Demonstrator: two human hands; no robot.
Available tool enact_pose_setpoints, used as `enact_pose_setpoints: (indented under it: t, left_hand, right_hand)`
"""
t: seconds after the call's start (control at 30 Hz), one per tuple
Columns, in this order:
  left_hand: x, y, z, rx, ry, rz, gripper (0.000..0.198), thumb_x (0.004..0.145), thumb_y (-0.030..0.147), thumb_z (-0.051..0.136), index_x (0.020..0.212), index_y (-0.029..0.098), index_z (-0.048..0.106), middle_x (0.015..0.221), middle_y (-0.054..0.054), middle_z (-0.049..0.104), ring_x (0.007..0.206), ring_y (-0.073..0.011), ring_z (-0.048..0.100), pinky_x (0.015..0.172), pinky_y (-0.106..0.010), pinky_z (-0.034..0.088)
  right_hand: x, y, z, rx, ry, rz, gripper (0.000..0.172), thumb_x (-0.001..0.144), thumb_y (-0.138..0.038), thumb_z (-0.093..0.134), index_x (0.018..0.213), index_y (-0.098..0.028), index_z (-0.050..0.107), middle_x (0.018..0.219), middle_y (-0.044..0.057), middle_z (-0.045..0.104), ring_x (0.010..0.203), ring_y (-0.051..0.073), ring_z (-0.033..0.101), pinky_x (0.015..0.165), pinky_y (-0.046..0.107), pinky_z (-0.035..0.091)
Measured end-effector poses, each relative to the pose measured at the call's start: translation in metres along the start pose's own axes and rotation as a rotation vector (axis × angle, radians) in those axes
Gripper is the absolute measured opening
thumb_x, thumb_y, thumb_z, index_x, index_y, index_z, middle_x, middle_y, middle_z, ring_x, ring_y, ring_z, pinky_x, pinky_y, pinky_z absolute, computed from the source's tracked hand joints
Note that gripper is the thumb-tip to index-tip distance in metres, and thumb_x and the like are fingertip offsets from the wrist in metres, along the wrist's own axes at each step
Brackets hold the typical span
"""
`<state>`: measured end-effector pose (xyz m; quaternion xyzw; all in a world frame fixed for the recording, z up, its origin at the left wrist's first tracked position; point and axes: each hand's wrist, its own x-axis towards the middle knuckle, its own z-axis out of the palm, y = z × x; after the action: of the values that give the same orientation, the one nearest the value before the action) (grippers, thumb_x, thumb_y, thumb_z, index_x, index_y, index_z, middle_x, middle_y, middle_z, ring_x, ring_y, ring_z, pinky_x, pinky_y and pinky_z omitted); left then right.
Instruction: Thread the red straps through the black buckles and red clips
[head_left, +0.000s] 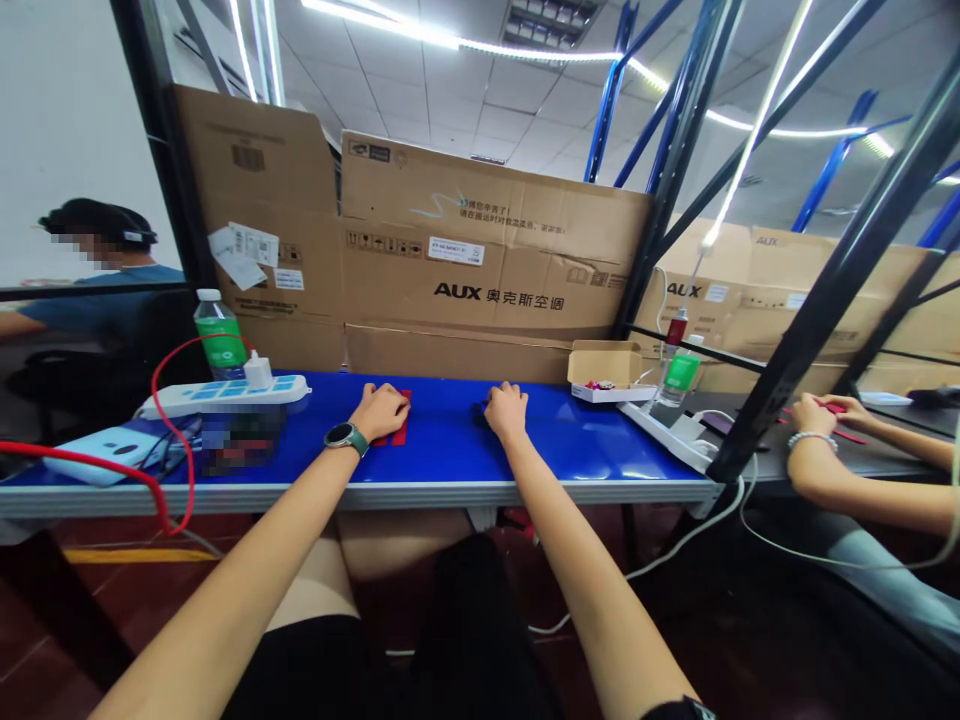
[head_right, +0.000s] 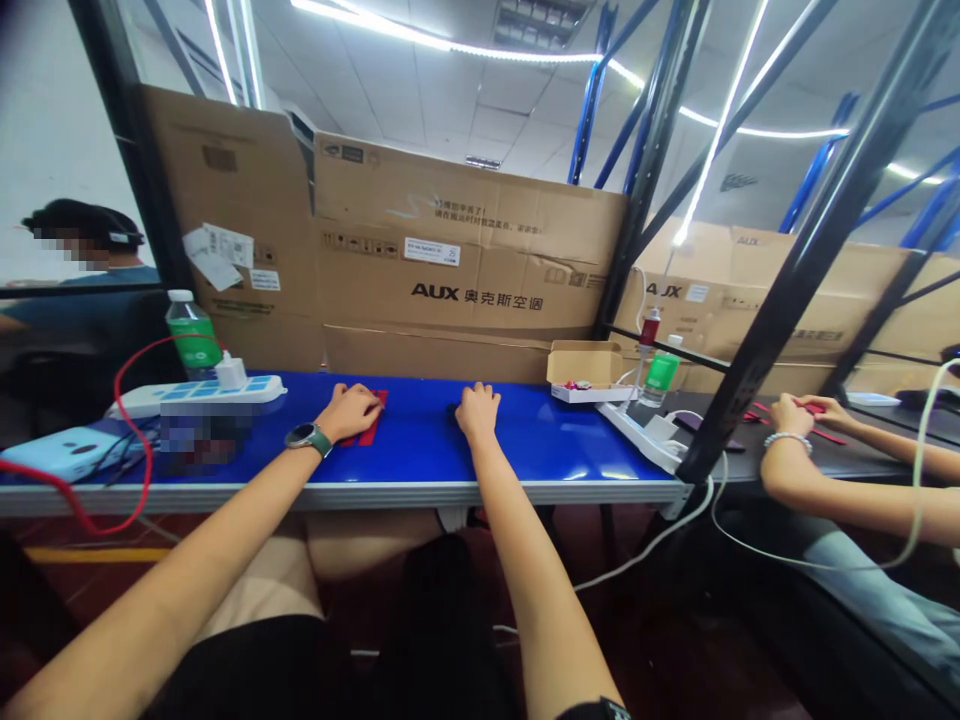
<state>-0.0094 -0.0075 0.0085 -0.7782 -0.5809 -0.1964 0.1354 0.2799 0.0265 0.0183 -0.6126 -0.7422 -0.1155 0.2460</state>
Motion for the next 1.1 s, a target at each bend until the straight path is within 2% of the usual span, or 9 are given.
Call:
enact_pose_setpoints:
  t: [0.1,0.2,0.4,0.6,0.7,0.8,0.9,1.0,1.1]
  left_hand:
    - [-0.001,0.008,-0.002,-0.110,-0.052,0.146,0.038,0.095,0.040,0.043,0.110,0.029,0.076,0.114,-0.008,0.073,0.119,-0.0287,0.055,0.106,-0.051,0.027]
    - [0.000,0.015,-0.005,-0.201,-0.117,0.237,0.040,0.097,0.048,0.042,0.120,0.034,0.071,0.126,-0.004,0.070,0.125,-0.0277,0.051,0.109,-0.049,0.025]
    - [0.001,0.011,0.001,-0.215,-0.145,0.198,0.049,0.091,0.062,0.049,0.126,0.033,0.068,0.134,-0.005,0.066,0.125,-0.0308,0.050,0.108,-0.047,0.029]
    - [0.004,0.002,0.009,-0.144,-0.093,0.095,0.039,0.095,0.043,0.046,0.125,0.037,0.070,0.132,-0.003,0.068,0.123,-0.0311,0.052,0.105,-0.051,0.030]
    - [0.004,0.001,0.009,-0.112,-0.068,0.036,0.035,0.094,0.036,0.047,0.116,0.034,0.074,0.126,-0.004,0.072,0.122,-0.0318,0.055,0.100,-0.052,0.033]
    - [0.005,-0.001,0.007,-0.126,-0.088,0.029,0.035,0.094,0.034,0.047,0.115,0.034,0.075,0.125,-0.003,0.073,0.122,-0.0308,0.057,0.099,-0.050,0.035]
    - [0.005,0.001,0.005,-0.164,-0.104,0.085,0.036,0.093,0.038,0.049,0.119,0.036,0.073,0.125,-0.001,0.072,0.121,-0.0291,0.058,0.102,-0.047,0.035]
    - [0.004,0.005,0.004,-0.236,-0.123,0.185,0.035,0.093,0.043,0.051,0.119,0.036,0.074,0.122,0.000,0.074,0.117,-0.0264,0.060,0.103,-0.041,0.038]
    - [0.004,0.010,0.005,-0.329,-0.161,0.290,0.037,0.094,0.046,0.051,0.123,0.034,0.073,0.122,-0.001,0.073,0.115,-0.0241,0.060,0.102,-0.036,0.039]
  right_hand:
    - [0.003,0.011,0.002,0.075,0.022,0.160,0.040,0.089,-0.011,0.042,0.112,-0.020,0.073,0.126,0.017,0.060,0.118,0.032,0.047,0.097,0.046,0.035]
    - [0.006,0.020,0.003,0.149,-0.001,0.186,0.041,0.089,-0.011,0.042,0.111,-0.024,0.074,0.123,0.014,0.061,0.116,0.030,0.050,0.095,0.043,0.038]
    - [0.007,0.014,0.003,0.188,-0.061,0.004,0.036,0.094,-0.023,0.042,0.109,-0.026,0.074,0.120,0.009,0.064,0.113,0.028,0.051,0.094,0.039,0.040]
    - [0.001,0.005,0.004,0.091,-0.180,-0.233,0.029,0.093,-0.036,0.052,0.106,-0.026,0.076,0.116,0.010,0.066,0.117,0.031,0.047,0.100,0.047,0.034]
    - [0.001,0.008,0.005,0.070,-0.231,-0.265,0.029,0.091,-0.038,0.057,0.111,-0.026,0.075,0.119,0.010,0.066,0.118,0.032,0.048,0.101,0.049,0.032]
    - [0.004,0.012,0.006,0.084,-0.258,-0.266,0.030,0.093,-0.034,0.056,0.117,-0.027,0.072,0.123,0.009,0.066,0.119,0.030,0.050,0.100,0.047,0.033]
    - [0.005,0.014,0.008,0.062,-0.240,-0.215,0.030,0.094,-0.026,0.053,0.118,-0.027,0.071,0.123,0.010,0.066,0.118,0.030,0.051,0.099,0.047,0.034]
    - [0.003,0.013,0.011,-0.007,-0.155,-0.132,0.032,0.093,-0.021,0.050,0.119,-0.022,0.069,0.125,0.014,0.064,0.118,0.031,0.050,0.097,0.048,0.036]
    - [0.001,0.009,0.015,-0.065,-0.081,-0.174,0.033,0.097,-0.023,0.045,0.122,-0.019,0.066,0.129,0.017,0.062,0.122,0.032,0.047,0.098,0.050,0.036]
